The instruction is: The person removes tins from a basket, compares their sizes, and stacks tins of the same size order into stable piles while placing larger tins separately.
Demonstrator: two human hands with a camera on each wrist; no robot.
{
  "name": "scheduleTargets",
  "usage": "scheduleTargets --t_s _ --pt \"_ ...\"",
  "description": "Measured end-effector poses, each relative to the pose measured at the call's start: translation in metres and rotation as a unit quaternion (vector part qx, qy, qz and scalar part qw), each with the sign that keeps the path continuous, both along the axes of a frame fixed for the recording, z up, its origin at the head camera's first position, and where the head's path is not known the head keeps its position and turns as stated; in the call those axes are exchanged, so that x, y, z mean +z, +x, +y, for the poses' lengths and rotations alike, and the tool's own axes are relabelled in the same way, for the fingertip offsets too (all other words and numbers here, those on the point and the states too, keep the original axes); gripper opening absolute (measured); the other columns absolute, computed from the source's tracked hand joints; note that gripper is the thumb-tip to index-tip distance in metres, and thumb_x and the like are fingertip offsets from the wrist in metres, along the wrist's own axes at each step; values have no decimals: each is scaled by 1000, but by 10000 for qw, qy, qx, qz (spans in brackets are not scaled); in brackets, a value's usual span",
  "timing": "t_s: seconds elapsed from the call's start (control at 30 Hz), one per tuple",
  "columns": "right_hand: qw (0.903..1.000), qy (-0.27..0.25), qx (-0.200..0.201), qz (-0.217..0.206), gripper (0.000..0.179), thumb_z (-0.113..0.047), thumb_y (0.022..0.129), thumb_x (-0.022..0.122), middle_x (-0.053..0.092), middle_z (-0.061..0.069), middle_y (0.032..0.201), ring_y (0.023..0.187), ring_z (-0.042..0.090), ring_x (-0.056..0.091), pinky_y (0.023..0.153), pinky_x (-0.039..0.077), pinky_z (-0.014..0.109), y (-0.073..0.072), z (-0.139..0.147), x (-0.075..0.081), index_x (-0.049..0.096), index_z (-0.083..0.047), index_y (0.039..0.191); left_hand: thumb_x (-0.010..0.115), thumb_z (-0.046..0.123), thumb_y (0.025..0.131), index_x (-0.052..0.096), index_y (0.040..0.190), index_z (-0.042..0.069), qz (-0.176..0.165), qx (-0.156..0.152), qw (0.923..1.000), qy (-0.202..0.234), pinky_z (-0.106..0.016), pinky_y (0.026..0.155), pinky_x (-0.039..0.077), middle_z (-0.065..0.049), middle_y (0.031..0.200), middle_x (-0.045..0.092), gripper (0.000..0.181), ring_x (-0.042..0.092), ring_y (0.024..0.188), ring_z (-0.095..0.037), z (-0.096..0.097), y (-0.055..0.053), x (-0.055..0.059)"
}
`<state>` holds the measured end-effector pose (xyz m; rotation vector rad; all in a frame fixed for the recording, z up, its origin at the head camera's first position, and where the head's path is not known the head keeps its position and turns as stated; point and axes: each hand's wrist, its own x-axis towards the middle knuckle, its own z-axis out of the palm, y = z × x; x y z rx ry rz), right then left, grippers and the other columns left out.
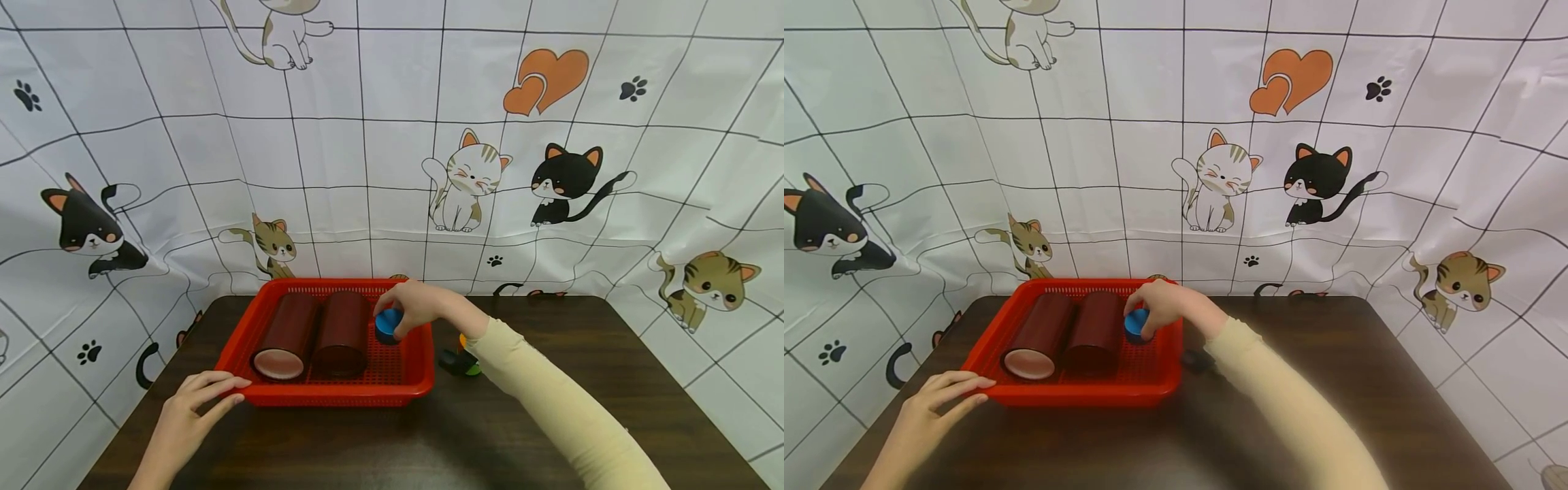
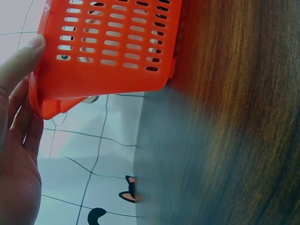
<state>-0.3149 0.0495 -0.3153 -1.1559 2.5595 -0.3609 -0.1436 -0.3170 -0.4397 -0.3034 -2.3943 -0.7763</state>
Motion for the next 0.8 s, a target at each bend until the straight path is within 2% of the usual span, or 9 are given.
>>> scheduleTargets --t_s 0.23,0.53,0.8 --pt "9995 -286 -96 -75 46 -16 84 76 64 6 124 106 23 58 86 53 31 7 16 7 65 -17 128 84 8 73 77 100 33 -11 47 10000 -73 -7 83 35 11 99 66 37 41 100 13 2 1 1" --pt "9989 -441 -166 51 48 -16 82 73 65 8 126 104 24 59 88 53 33 12 40 18 65 -19 129 84 8 74 76 101 34 -35 43 10000 -11 -5 84 34 12 99 66 38 41 101 13 2 0 0" --pt "9977 -573 -279 248 48 -16 81 74 66 10 125 101 25 62 89 55 37 14 66 22 65 -18 129 83 8 75 76 101 34 -71 37 10000 -17 -5 84 34 13 100 66 38 41 101 13 0 -1 -2"
